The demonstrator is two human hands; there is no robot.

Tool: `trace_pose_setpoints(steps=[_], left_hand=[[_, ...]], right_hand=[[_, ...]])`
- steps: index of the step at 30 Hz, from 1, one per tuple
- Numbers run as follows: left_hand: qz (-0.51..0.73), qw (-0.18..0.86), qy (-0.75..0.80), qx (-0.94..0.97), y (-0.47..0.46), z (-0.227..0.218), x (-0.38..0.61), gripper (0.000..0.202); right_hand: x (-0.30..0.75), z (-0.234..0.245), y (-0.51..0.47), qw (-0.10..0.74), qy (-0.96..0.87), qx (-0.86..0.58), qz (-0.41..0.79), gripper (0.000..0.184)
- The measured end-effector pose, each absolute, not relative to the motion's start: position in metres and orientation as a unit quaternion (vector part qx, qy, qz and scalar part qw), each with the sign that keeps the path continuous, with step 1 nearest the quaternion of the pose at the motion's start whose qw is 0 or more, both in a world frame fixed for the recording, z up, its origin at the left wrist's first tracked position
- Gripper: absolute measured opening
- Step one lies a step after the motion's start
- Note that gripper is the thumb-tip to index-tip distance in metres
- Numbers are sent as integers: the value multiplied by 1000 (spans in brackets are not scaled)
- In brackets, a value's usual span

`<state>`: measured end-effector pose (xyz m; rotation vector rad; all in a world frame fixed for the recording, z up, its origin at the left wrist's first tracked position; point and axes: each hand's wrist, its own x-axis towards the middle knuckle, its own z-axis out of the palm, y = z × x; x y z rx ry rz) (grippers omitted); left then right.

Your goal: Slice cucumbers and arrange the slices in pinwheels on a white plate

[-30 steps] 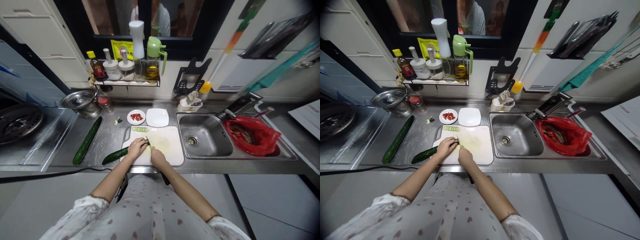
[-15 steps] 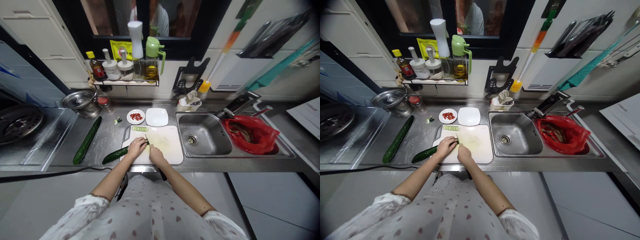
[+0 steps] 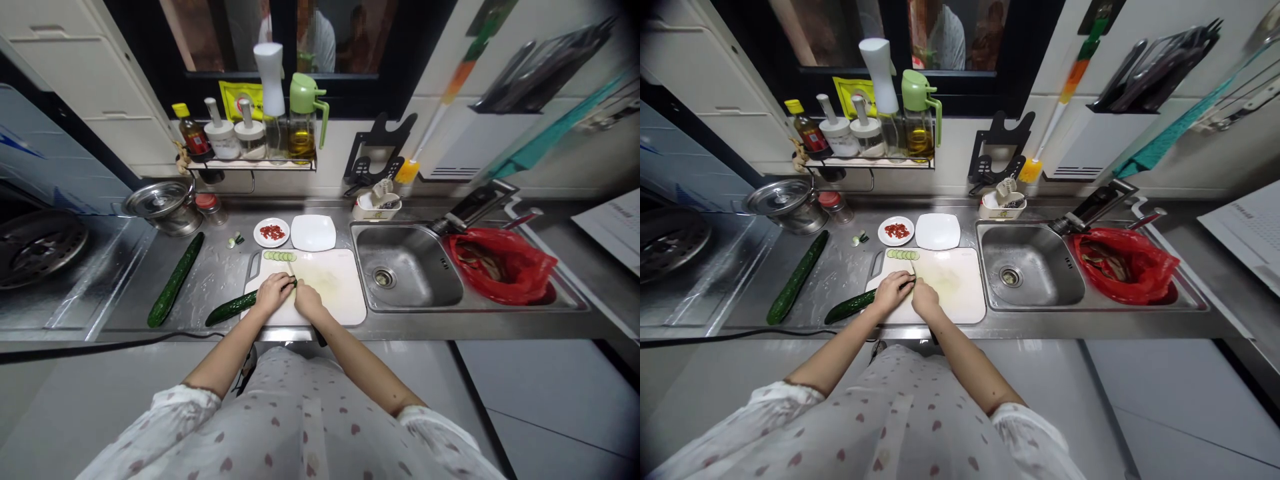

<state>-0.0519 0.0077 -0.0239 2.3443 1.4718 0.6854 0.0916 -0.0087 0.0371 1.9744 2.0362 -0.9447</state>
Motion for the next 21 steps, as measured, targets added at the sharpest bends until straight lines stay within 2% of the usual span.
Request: trace_pose_setpoints(steps=[12, 21], left_hand=[[249, 146, 514, 808, 7, -23, -51, 23], [242, 148, 516, 808, 7, -23, -51, 22]], right_hand=[[106, 32, -44, 111, 674, 659, -314, 37], [96, 34, -18, 84, 683, 655, -311, 34]])
